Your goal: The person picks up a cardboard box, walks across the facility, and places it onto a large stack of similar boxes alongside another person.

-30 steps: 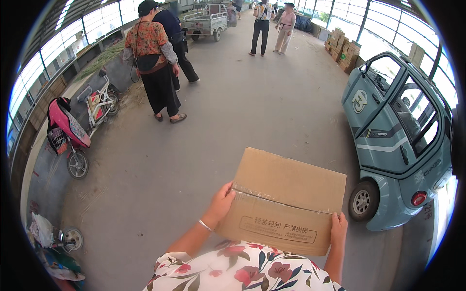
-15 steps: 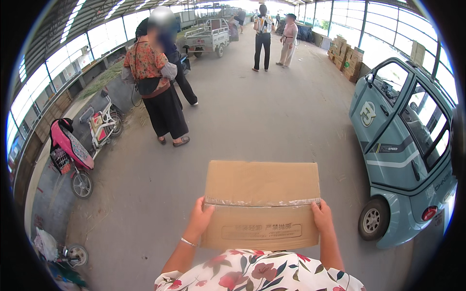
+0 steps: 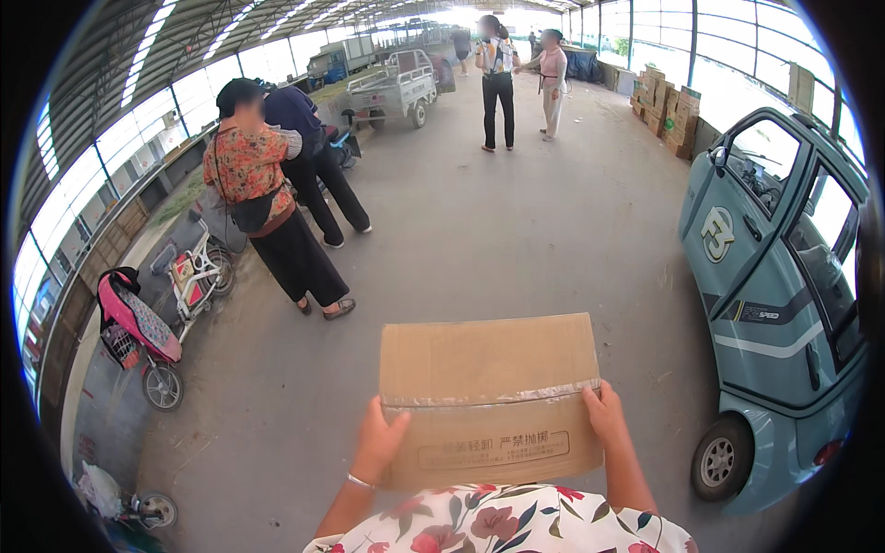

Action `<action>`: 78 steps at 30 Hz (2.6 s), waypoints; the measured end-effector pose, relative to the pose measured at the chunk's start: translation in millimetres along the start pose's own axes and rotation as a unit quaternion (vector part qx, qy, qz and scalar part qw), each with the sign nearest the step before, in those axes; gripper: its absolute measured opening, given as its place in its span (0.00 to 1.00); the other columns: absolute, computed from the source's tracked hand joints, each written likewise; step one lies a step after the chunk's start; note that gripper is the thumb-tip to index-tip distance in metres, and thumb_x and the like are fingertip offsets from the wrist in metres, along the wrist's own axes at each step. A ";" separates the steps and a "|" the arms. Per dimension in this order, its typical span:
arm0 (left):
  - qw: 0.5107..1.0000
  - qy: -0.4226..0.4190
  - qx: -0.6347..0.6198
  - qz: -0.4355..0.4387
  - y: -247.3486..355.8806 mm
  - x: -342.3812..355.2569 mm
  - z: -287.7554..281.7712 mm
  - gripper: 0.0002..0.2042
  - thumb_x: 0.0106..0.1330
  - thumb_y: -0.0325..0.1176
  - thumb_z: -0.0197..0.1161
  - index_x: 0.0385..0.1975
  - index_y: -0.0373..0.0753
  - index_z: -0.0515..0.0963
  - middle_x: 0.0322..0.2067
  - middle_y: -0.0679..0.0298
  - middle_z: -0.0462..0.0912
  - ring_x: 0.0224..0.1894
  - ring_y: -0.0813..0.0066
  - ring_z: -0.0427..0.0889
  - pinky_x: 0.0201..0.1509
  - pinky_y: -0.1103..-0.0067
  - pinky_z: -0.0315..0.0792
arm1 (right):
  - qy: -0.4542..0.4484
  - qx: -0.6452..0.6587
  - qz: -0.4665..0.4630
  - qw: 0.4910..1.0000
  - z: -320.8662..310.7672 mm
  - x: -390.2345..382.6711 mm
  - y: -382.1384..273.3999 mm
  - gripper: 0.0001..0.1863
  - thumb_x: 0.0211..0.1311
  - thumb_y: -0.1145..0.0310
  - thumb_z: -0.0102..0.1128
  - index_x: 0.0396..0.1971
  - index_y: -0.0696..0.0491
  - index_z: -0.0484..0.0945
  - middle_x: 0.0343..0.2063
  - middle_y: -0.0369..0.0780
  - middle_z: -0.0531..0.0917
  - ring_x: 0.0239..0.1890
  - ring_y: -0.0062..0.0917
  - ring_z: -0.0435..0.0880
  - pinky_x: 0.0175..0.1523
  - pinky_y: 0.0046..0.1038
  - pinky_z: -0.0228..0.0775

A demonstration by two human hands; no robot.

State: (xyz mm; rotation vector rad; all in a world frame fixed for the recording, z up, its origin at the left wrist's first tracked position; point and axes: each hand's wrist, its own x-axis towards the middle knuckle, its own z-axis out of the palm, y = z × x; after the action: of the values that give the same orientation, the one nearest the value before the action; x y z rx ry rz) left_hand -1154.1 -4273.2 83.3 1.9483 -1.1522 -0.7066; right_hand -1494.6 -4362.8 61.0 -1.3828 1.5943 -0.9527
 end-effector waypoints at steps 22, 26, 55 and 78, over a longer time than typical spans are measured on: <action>0.955 -0.121 -0.272 -0.011 13.8 228.1 77.4 0.19 0.53 0.26 0.52 0.45 0.30 0.61 0.42 0.57 0.69 0.44 0.74 0.68 0.48 0.79 0.63 | 0.118 -0.049 0.025 0.991 17.9 136.3 -53.5 0.18 0.52 0.63 0.49 0.41 0.58 0.68 0.35 0.47 0.76 0.39 0.33 0.75 0.44 0.29 0.63; 0.943 -0.141 -0.298 -0.041 30.5 253.8 71.7 0.19 0.55 0.25 0.50 0.47 0.30 0.59 0.42 0.58 0.67 0.43 0.74 0.68 0.47 0.80 0.63 | 0.123 -0.029 0.054 0.991 35.2 153.0 -58.9 0.19 0.52 0.63 0.50 0.41 0.58 0.68 0.36 0.47 0.76 0.40 0.33 0.75 0.44 0.29 0.63; 0.950 -0.101 -0.296 -0.013 119.1 459.4 171.1 0.18 0.55 0.23 0.47 0.47 0.28 0.59 0.44 0.58 0.67 0.46 0.74 0.67 0.50 0.80 0.61 | 0.068 -0.003 0.051 0.996 23.1 434.4 -44.1 0.21 0.51 0.63 0.51 0.45 0.57 0.65 0.38 0.47 0.75 0.44 0.33 0.73 0.47 0.28 0.62; 0.911 -0.302 -0.276 0.053 225.2 701.2 321.1 0.19 0.53 0.24 0.48 0.47 0.29 0.60 0.44 0.58 0.68 0.46 0.74 0.67 0.50 0.80 0.62 | 0.266 0.000 0.106 0.958 -2.6 578.7 -43.3 0.20 0.49 0.69 0.51 0.44 0.60 0.65 0.37 0.46 0.75 0.40 0.30 0.74 0.46 0.27 0.63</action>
State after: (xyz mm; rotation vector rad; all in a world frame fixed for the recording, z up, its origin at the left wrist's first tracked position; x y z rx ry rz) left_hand -1195.6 -5073.7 29.1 1.2038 -1.2163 -1.4610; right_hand -1526.2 -4942.0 47.3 -0.9677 2.0862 -1.2588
